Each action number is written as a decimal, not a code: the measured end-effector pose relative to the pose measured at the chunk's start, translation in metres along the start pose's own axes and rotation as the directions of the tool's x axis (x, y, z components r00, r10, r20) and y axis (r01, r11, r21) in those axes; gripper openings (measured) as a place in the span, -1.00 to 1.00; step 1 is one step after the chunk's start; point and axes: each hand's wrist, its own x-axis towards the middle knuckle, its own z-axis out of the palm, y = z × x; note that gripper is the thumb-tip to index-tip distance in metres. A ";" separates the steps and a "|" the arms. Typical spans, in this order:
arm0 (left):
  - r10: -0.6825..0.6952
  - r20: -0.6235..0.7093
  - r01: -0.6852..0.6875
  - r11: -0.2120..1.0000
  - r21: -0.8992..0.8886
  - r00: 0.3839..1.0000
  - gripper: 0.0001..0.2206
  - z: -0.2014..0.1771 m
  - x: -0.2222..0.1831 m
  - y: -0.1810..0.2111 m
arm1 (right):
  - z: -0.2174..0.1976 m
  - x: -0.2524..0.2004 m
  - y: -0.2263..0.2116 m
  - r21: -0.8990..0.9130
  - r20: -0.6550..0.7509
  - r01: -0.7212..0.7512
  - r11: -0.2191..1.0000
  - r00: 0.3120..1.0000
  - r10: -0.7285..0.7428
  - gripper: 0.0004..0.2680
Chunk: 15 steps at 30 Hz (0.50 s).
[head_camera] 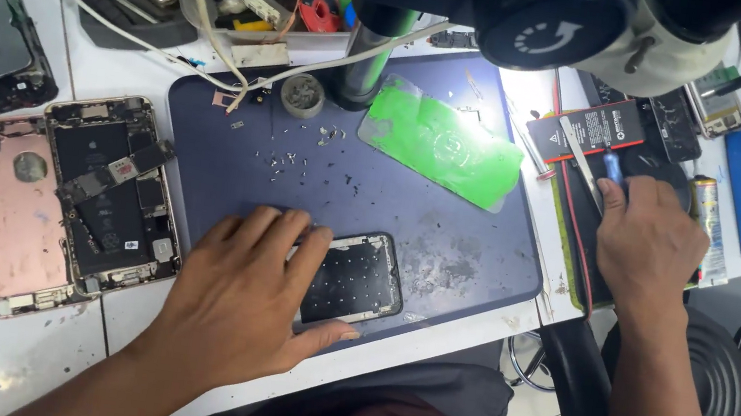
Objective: Disassembling a mobile phone and removing internal components using specialized repair tools
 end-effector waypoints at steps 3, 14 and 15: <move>0.003 -0.009 -0.004 0.998 -0.058 1.000 -0.25 0.003 0.002 -0.003 | -0.034 0.004 -0.012 0.138 -0.139 0.048 0.989 0.990 -0.029 -0.84; -0.110 -0.099 0.104 0.992 -0.065 0.989 -0.23 0.008 -0.014 0.011 | -0.056 -0.011 -0.030 0.228 0.108 -0.074 0.971 0.993 0.050 -0.90; -0.127 -0.082 0.121 0.990 -0.073 0.989 -0.21 0.008 -0.015 0.013 | -0.054 -0.013 -0.029 0.193 0.123 -0.079 0.978 0.991 0.055 -0.88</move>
